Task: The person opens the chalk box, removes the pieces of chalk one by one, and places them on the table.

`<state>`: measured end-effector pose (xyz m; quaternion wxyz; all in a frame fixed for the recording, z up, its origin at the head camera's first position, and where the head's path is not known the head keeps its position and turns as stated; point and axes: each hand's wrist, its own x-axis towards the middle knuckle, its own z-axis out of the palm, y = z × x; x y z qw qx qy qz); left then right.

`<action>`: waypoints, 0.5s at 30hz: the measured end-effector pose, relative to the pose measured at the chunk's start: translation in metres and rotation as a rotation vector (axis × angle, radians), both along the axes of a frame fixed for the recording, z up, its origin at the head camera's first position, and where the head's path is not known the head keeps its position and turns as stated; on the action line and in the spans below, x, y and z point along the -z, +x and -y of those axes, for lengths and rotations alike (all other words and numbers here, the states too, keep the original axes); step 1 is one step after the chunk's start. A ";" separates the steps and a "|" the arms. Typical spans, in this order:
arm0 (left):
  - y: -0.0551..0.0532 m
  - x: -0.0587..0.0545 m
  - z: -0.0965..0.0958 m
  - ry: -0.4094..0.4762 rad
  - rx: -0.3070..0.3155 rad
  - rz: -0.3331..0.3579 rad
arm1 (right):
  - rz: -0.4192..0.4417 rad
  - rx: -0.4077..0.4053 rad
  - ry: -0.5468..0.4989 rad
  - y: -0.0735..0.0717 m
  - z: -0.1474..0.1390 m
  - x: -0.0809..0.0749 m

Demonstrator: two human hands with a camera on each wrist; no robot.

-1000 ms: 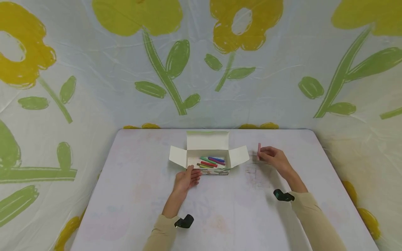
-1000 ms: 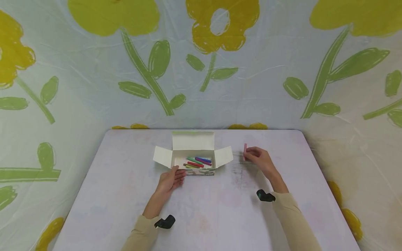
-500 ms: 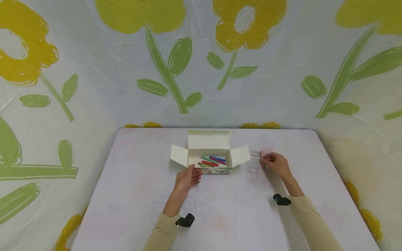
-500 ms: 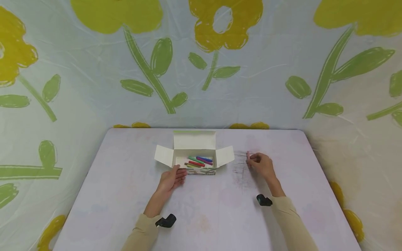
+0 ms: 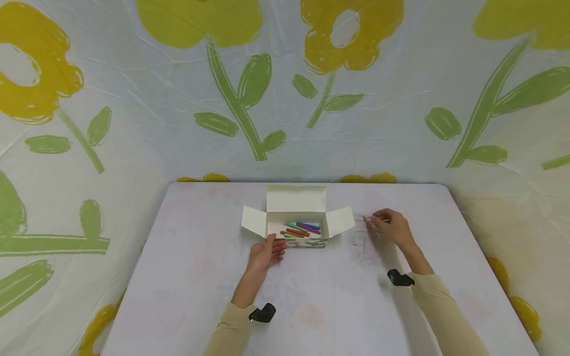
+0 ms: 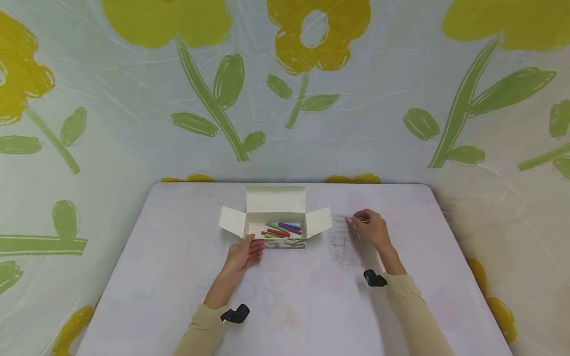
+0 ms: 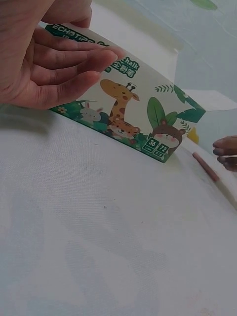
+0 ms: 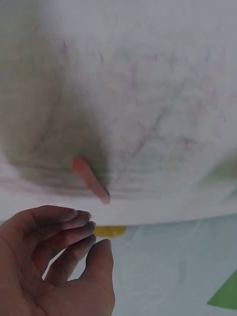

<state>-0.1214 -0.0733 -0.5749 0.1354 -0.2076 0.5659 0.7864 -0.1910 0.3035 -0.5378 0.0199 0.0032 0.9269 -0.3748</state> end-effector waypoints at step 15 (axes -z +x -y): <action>0.000 0.000 -0.001 -0.008 0.000 0.003 | -0.090 -0.098 -0.057 -0.014 0.028 -0.054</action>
